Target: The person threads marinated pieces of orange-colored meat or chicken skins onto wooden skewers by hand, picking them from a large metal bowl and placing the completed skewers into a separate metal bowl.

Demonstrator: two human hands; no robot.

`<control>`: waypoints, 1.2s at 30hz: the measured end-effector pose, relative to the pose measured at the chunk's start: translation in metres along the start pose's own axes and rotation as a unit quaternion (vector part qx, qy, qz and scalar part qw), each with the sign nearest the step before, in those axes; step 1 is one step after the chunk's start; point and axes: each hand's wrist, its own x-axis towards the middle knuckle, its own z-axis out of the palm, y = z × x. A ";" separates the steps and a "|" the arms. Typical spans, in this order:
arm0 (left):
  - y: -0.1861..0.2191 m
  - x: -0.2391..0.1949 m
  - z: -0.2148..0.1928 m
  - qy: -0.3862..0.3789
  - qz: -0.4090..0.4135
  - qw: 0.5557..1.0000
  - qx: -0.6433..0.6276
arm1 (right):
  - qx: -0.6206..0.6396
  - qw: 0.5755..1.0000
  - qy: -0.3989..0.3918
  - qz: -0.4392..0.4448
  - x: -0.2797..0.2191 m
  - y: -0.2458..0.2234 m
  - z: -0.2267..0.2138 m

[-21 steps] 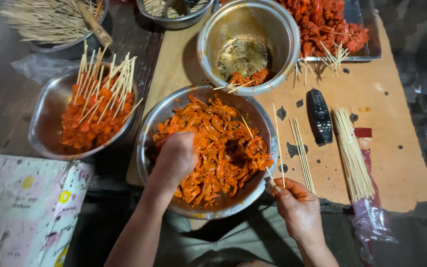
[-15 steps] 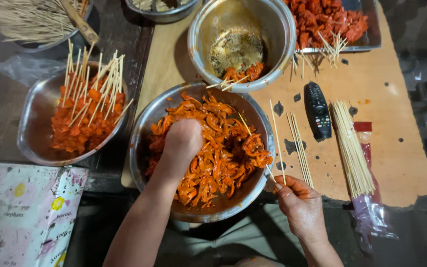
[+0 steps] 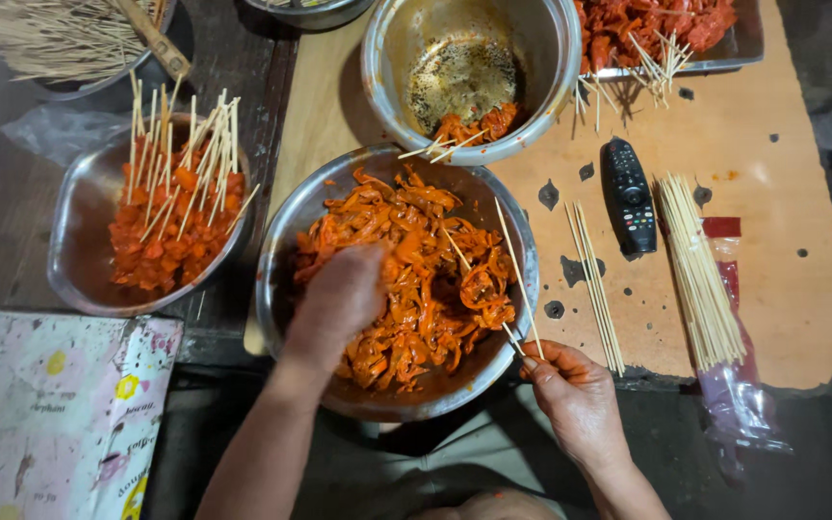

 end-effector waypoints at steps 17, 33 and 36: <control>0.009 -0.044 -0.006 -0.048 -0.276 0.776 -0.564 | -0.016 0.999 -0.025 0.014 -0.031 0.015 -0.003; 0.023 -0.053 -0.016 -0.002 -0.268 0.708 -0.653 | 0.000 1.000 0.005 0.000 -0.019 0.017 -0.015; 0.026 -0.052 -0.023 -0.071 -0.302 0.795 -0.521 | 0.002 1.000 0.005 -0.013 -0.015 0.015 -0.017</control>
